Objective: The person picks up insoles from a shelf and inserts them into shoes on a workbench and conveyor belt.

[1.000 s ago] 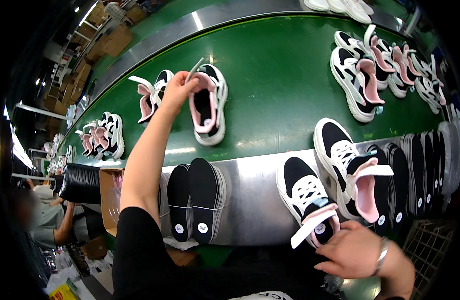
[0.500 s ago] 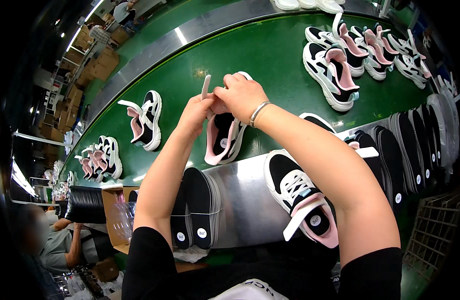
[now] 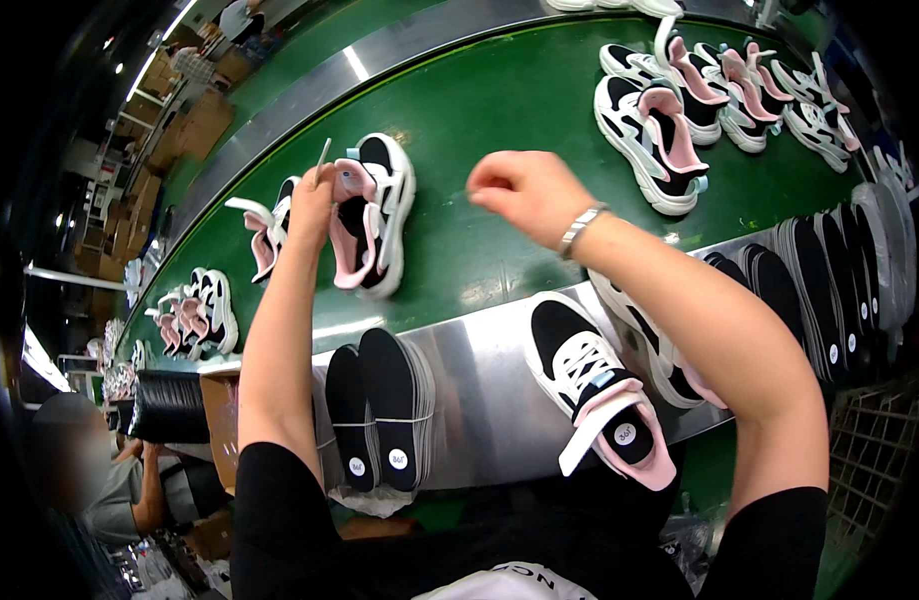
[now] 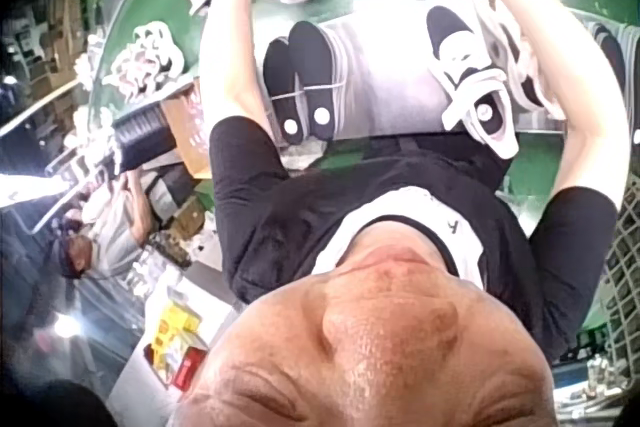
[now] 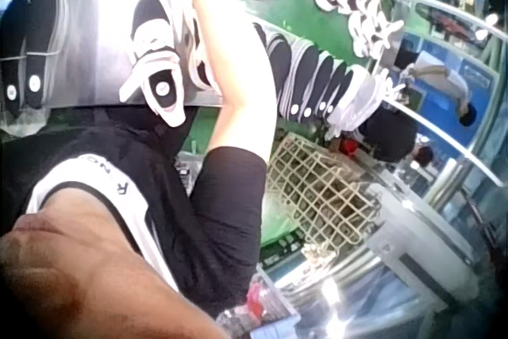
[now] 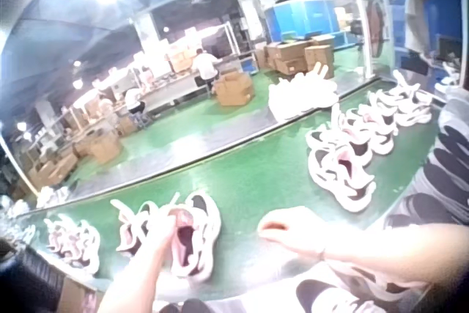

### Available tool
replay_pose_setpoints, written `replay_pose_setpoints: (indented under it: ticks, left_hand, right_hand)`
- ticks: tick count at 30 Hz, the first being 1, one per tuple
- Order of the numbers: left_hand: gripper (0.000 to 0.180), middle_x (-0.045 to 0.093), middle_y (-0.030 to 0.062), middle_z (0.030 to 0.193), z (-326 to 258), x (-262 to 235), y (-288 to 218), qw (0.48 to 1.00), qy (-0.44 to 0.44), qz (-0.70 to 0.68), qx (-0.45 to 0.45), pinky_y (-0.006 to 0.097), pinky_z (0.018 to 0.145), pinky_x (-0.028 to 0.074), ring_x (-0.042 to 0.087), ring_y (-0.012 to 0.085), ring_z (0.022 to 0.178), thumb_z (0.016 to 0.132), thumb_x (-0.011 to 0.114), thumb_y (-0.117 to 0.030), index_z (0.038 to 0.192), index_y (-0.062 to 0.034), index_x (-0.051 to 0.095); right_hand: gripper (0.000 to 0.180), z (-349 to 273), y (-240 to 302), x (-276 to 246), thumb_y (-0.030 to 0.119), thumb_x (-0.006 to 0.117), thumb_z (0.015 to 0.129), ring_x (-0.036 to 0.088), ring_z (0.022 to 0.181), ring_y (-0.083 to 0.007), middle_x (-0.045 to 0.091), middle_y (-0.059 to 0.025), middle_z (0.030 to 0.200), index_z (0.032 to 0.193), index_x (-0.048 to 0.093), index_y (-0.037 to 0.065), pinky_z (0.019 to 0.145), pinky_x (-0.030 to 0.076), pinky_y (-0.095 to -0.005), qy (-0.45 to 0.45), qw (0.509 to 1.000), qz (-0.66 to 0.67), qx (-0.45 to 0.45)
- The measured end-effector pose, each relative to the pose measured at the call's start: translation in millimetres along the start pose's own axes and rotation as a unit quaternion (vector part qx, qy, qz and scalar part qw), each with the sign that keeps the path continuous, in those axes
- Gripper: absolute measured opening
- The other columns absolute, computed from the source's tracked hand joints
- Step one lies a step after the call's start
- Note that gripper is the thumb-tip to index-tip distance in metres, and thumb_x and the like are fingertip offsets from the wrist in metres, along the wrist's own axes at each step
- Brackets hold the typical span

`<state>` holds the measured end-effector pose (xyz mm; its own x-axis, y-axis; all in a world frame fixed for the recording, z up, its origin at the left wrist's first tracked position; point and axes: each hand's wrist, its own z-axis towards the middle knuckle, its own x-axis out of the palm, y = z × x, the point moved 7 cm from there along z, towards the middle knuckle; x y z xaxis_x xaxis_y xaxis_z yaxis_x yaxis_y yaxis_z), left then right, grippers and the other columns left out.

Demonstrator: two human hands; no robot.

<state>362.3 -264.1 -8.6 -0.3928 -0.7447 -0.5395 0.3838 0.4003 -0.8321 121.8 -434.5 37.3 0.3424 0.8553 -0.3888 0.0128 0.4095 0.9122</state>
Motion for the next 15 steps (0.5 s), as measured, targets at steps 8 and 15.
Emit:
replay_pose_setpoints:
  ticks: [8, 15]
  left_hand:
    - [0.051, 0.049, 0.0131, 0.101, -78, 19, -113, 0.992, 0.023, 0.003, 0.122, 0.031, 0.083, 0.036, 0.046, 0.0203, 0.096, 0.076, 0.062, -0.030, 0.111, 0.0028, 0.043]
    - [0.011, 0.060, 0.0082, 0.076, -251, 70, -167, 0.915, 0.329, -0.222, -0.066, 0.024, 0.069, 0.046, 0.057, 0.0119, 0.074, 0.082, 0.053, -0.004, 0.090, 0.0037, 0.054]
  right_hand:
    - [0.009, -69, 17, -28, 0.010, 0.057, 0.077, 0.053, 0.058, -0.0084, 0.055, -0.0027, 0.066, 0.080, 0.053, 0.003, 0.052, 0.045, -0.0208, -0.015, 0.984, 0.144, 0.101]
    - [0.016, -151, 68, 27, 0.017, 0.052, 0.084, 0.053, 0.061, -0.0086, 0.057, -0.0031, 0.069, 0.094, 0.050, 0.005, 0.054, 0.043, -0.0220, 0.113, 0.962, 0.217, 0.124]
